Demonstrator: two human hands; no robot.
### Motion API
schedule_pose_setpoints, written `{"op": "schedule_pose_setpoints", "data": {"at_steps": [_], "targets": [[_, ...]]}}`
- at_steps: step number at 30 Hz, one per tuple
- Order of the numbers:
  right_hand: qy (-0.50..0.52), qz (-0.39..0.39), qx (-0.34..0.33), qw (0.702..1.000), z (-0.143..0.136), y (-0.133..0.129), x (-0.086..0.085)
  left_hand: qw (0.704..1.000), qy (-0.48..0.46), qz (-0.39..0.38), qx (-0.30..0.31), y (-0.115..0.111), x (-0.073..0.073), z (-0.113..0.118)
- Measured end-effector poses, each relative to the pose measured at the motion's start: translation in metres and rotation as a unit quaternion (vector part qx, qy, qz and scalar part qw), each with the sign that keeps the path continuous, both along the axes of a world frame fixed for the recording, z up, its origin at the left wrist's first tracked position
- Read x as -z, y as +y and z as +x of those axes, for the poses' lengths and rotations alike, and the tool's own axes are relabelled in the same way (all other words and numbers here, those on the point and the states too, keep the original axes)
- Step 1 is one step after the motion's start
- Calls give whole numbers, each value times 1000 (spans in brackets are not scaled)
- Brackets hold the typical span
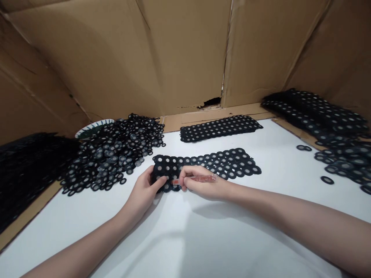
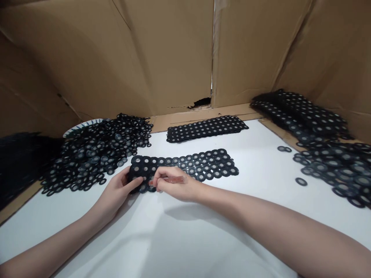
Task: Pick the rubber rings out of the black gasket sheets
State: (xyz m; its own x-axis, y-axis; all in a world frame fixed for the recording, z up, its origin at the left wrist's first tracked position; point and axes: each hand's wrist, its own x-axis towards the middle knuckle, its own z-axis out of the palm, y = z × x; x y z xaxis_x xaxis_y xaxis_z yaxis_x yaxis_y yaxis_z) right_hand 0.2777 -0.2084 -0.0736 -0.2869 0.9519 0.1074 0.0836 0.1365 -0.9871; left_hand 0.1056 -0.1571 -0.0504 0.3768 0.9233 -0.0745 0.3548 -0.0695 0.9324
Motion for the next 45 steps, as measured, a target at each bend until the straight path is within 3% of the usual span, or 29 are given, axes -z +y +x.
{"op": "schedule_pose_setpoints", "data": {"at_steps": [7,14,26,45], "targets": [[-37,17,10,999,0,0,0,1000,6,-2,10,0,1,-1],[-101,55,-10,993,1,-2,2,996,61,56,43,3,3,-3],[-219,241,-17,945,-2,-1,5,978,140,136,78,5,4,-5],[-199,218,-23,955,-1,-1,4,971,160,156,85,2,10,-8]]}}
